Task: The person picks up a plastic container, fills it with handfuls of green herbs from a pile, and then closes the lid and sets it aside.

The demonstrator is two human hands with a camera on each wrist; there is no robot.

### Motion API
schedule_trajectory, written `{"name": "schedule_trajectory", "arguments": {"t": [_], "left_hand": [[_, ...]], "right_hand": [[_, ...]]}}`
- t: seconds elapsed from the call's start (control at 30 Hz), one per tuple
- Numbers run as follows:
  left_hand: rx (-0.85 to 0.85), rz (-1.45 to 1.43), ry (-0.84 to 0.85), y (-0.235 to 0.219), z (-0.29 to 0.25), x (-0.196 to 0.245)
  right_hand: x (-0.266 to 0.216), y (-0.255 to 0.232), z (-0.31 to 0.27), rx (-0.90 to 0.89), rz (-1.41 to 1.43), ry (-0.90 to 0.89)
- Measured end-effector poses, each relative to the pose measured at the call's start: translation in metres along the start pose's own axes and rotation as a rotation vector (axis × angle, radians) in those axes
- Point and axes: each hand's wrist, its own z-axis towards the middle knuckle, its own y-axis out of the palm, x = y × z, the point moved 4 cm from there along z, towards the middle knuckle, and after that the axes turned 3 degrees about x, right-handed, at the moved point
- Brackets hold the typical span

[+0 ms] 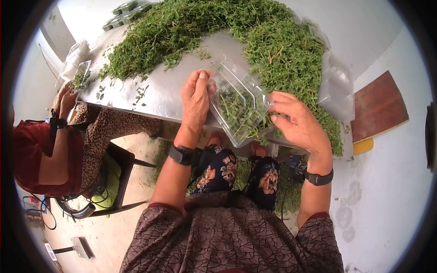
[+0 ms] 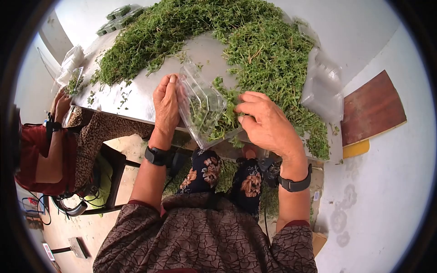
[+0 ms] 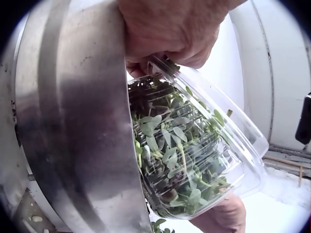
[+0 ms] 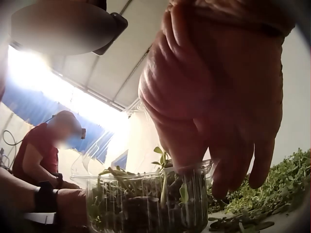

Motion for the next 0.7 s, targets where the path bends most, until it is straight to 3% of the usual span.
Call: {"name": "schedule_trajectory", "arguments": {"t": [0.07, 0.3, 0.37, 0.6, 0.7], "left_hand": [[-0.016, -0.003, 0.020, 0.000, -0.001, 0.002], [-0.055, -0.014, 0.030, -0.005, 0.000, -0.003], [-0.063, -0.001, 0.043, -0.006, 0.001, -0.005], [-0.069, -0.044, 0.040, -0.002, -0.001, -0.002], [-0.023, 0.051, 0.059, 0.003, -0.003, 0.006]], "right_hand": [[0.002, -0.003, -0.007, 0.044, 0.030, 0.182], [-0.005, 0.004, -0.013, 0.110, 0.071, 0.111], [-0.003, 0.010, -0.015, 0.086, -0.066, 0.048], [0.000, 0.019, -0.016, 0.152, -0.116, 0.046], [0.006, 0.025, -0.014, 0.191, -0.085, 0.134]]}}
